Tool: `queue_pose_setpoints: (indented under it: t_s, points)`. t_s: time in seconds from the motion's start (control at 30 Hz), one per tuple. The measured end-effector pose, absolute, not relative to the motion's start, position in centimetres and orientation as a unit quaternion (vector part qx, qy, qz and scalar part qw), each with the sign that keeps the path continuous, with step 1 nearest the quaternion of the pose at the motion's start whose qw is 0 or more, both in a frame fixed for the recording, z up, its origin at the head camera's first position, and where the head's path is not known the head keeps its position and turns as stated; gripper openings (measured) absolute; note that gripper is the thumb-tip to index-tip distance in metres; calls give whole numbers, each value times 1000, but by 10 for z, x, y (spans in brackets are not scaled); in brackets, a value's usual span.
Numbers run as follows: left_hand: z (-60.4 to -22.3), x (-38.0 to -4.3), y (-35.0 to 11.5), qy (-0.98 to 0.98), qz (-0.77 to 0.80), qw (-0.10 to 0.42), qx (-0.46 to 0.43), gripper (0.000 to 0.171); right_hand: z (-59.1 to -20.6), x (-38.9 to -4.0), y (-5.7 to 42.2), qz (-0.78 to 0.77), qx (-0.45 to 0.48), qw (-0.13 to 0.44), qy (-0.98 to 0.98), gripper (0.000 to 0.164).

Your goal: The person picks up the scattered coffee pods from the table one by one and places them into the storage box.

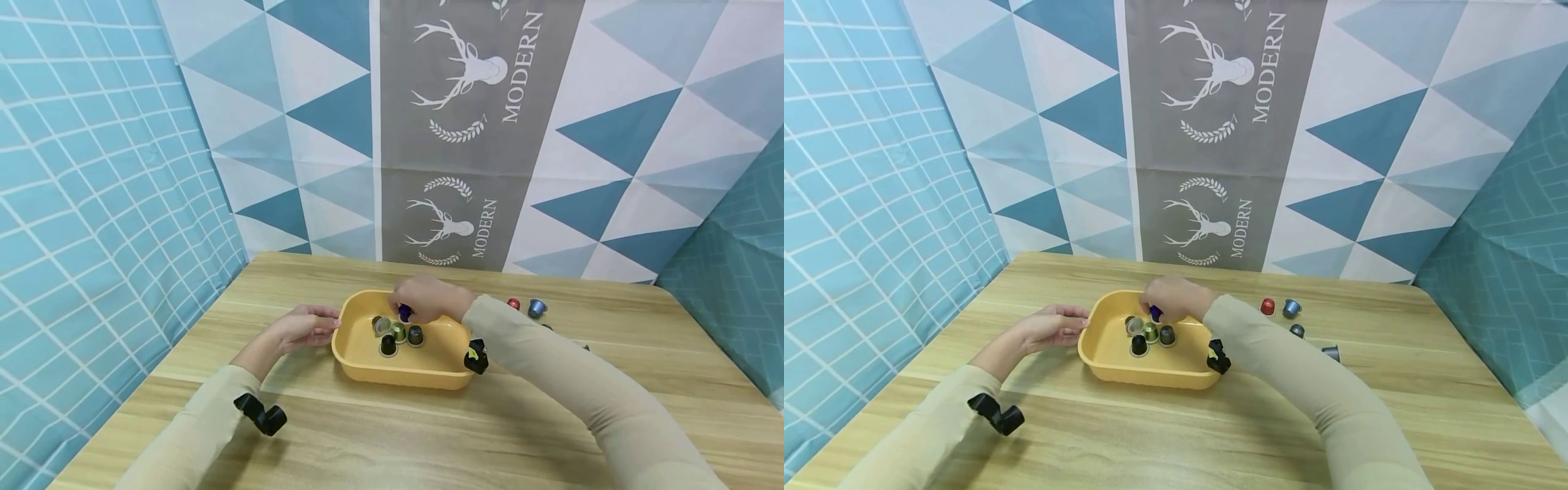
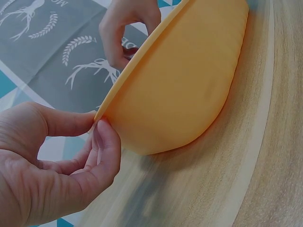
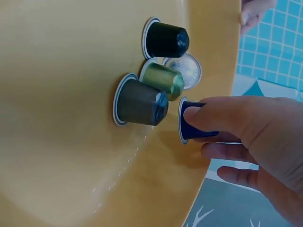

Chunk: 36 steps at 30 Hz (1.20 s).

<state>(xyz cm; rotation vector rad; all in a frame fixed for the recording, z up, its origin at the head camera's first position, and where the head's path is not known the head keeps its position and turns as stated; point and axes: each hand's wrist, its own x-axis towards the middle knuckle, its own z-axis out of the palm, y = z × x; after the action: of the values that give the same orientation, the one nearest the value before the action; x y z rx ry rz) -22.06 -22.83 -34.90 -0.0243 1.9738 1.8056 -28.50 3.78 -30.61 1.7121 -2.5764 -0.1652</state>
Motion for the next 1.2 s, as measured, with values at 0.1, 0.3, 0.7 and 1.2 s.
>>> queue_pose_setpoints:
  t_s: [0.1, 0.3, 0.7, 1.2]
  points:
    - [-349, -221, -228, 719, 655, 231, -7, 49, -306, -283, 36, -65, 542, 13, -838, 13]
    - [-348, -223, -229, 718, 657, 229, -2, 48, -305, -280, 29, -107, 526, 7, -844, 13]
    - [-347, -223, -228, 719, 655, 230, -4, 46, -311, -279, 17, -180, 504, -34, -844, 15]
    - [-350, -222, -229, 719, 654, 237, -3, 50, -306, -278, 17, -164, 488, -51, -856, 18]
